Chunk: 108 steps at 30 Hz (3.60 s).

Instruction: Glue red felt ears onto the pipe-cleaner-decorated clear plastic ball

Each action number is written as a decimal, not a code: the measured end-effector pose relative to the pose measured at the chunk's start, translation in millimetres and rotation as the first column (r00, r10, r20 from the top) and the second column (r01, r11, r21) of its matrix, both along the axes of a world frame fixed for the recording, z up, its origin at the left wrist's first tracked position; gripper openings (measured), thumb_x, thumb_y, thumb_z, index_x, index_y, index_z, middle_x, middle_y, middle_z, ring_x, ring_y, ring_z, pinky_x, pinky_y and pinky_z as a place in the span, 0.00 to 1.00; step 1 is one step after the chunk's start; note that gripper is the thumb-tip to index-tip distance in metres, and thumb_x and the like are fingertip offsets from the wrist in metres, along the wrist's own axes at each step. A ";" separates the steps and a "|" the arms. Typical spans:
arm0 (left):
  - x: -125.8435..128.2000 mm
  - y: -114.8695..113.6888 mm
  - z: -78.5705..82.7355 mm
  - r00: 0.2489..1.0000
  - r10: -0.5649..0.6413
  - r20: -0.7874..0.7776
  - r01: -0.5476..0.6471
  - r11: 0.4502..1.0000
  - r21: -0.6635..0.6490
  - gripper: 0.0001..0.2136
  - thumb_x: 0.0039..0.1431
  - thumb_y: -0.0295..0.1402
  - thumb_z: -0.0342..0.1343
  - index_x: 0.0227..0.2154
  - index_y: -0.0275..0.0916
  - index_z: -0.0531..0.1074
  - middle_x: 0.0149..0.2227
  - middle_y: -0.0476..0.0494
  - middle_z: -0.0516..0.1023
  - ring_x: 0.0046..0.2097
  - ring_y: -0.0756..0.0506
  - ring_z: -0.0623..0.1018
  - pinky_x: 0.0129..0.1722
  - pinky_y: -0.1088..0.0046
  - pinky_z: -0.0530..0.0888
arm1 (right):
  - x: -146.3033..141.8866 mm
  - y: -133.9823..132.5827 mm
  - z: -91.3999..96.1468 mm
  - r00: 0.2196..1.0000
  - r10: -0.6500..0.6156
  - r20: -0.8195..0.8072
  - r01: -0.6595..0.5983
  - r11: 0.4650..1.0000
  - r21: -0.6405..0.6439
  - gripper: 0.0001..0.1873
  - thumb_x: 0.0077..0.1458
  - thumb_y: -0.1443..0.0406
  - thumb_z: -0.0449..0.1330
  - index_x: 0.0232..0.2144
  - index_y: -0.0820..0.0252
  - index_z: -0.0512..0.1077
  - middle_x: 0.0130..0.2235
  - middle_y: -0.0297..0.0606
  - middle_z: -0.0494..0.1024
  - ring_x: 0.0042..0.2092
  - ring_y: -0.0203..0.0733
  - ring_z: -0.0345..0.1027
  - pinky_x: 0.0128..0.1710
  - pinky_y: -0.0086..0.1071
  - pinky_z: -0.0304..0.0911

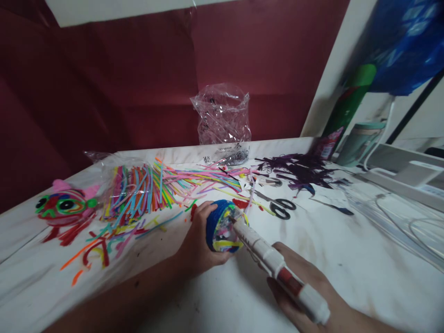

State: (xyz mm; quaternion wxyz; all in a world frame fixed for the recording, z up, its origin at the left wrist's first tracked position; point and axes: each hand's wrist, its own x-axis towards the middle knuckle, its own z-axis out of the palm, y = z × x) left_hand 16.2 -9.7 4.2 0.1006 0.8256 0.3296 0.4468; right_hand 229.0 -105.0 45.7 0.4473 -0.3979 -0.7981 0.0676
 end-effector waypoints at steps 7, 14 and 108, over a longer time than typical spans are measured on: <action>-2.1 1.0 -3.1 1.000 0.006 0.014 -0.006 1.000 -0.028 0.44 0.35 0.30 0.67 0.56 0.43 0.50 0.56 0.33 0.57 0.59 0.32 0.61 0.56 0.49 0.63 | -0.9 1.1 -2.2 1.000 -0.014 0.007 0.014 0.999 0.039 0.05 0.55 0.67 0.54 0.29 0.52 0.67 0.24 0.35 0.73 0.27 0.42 0.71 0.24 0.31 0.70; -0.5 0.5 -1.8 0.999 -0.033 -0.016 0.033 0.999 0.001 0.44 0.35 0.30 0.67 0.56 0.43 0.49 0.56 0.33 0.56 0.59 0.31 0.61 0.56 0.48 0.63 | -0.5 9.5 -0.3 0.999 0.044 0.026 -0.044 0.999 0.028 0.07 0.52 0.72 0.51 0.28 0.54 0.61 0.23 0.33 0.68 0.24 0.39 0.67 0.21 0.29 0.67; -2.2 -1.0 -2.1 1.000 -0.001 -0.006 0.001 0.999 -0.043 0.44 0.35 0.31 0.68 0.56 0.42 0.49 0.56 0.32 0.56 0.59 0.32 0.61 0.56 0.50 0.63 | 13.2 -0.7 -3.4 0.999 -0.005 -0.033 -0.006 0.951 -0.308 0.07 0.54 0.66 0.53 0.33 0.59 0.71 0.26 0.36 0.75 0.27 0.39 0.72 0.29 0.27 0.71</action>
